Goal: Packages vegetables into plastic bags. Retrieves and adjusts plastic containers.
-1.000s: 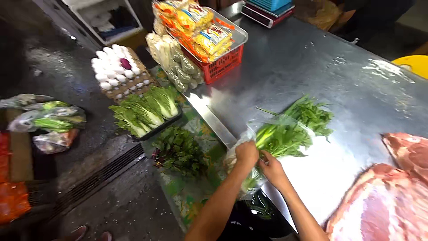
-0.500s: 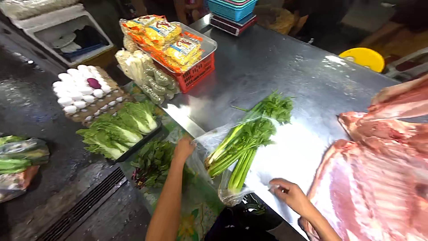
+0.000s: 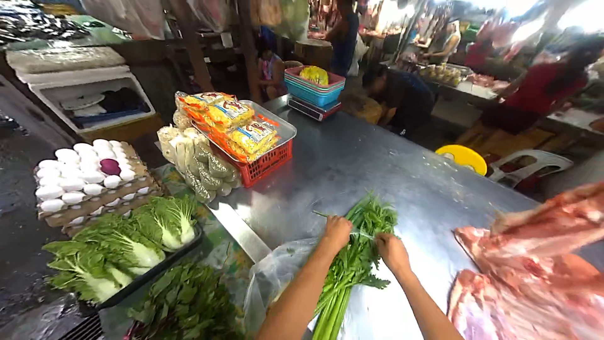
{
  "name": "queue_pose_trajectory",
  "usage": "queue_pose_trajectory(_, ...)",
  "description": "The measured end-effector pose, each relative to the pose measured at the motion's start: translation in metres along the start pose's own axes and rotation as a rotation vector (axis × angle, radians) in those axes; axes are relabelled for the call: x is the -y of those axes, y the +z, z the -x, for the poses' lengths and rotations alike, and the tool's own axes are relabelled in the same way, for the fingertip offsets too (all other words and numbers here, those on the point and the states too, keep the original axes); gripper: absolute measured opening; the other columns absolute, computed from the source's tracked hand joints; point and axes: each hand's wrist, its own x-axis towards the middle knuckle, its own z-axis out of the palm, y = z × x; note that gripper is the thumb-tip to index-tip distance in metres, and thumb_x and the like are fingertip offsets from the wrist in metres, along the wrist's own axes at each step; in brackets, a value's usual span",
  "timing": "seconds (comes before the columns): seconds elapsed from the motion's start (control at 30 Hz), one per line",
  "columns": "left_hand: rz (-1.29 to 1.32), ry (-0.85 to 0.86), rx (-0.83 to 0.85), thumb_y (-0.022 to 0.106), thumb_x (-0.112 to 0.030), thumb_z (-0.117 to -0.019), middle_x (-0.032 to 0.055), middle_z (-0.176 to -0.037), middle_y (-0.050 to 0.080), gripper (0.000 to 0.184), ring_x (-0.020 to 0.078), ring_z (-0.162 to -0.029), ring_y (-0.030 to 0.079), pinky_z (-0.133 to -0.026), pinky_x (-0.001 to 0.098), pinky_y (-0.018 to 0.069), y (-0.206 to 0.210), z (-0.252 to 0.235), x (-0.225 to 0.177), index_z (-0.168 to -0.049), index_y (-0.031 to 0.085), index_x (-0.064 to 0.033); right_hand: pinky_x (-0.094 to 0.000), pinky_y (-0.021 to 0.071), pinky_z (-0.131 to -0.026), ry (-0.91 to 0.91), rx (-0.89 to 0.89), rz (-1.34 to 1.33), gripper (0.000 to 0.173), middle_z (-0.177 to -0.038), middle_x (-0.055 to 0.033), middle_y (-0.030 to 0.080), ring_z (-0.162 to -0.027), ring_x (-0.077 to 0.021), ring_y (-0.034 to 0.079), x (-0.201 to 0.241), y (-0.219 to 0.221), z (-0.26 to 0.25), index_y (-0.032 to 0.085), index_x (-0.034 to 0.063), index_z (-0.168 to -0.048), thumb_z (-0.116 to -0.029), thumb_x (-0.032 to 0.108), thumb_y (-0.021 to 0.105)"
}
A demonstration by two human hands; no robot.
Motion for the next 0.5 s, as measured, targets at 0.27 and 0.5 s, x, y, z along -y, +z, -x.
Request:
queue_pose_trajectory(0.27,0.355,-0.360,-0.299,0.051,-0.015,-0.1037,0.0261,-0.136,0.060,0.035,0.0426,-0.125,0.059,-0.104,0.0594,0.0481,-0.039,-0.023,0.071,-0.131,0.063,0.0017,-0.0619,0.0490,-0.099,0.348,-0.151,-0.257,0.035,-0.118,-0.0295,0.068,-0.112,-0.0442,0.066,-0.089,-0.008,0.004,0.066,-0.0061,-0.124,-0.1079,0.018,0.047)
queue_pose_trajectory(0.5,0.491,-0.385,-0.517,0.064,-0.026,-0.1012,0.0235,-0.138,0.058,0.043,0.0392,-0.125,0.058,-0.105,0.0580,0.0480,-0.005,0.138,0.114,-0.136,0.060,-0.0008,-0.0338,0.0580,-0.082,0.211,-0.339,-0.836,0.034,-0.123,-0.0144,0.063,-0.096,-0.0148,0.066,-0.085,-0.015,0.144,0.058,-0.0062,-0.129,-0.1004,0.010,0.051)
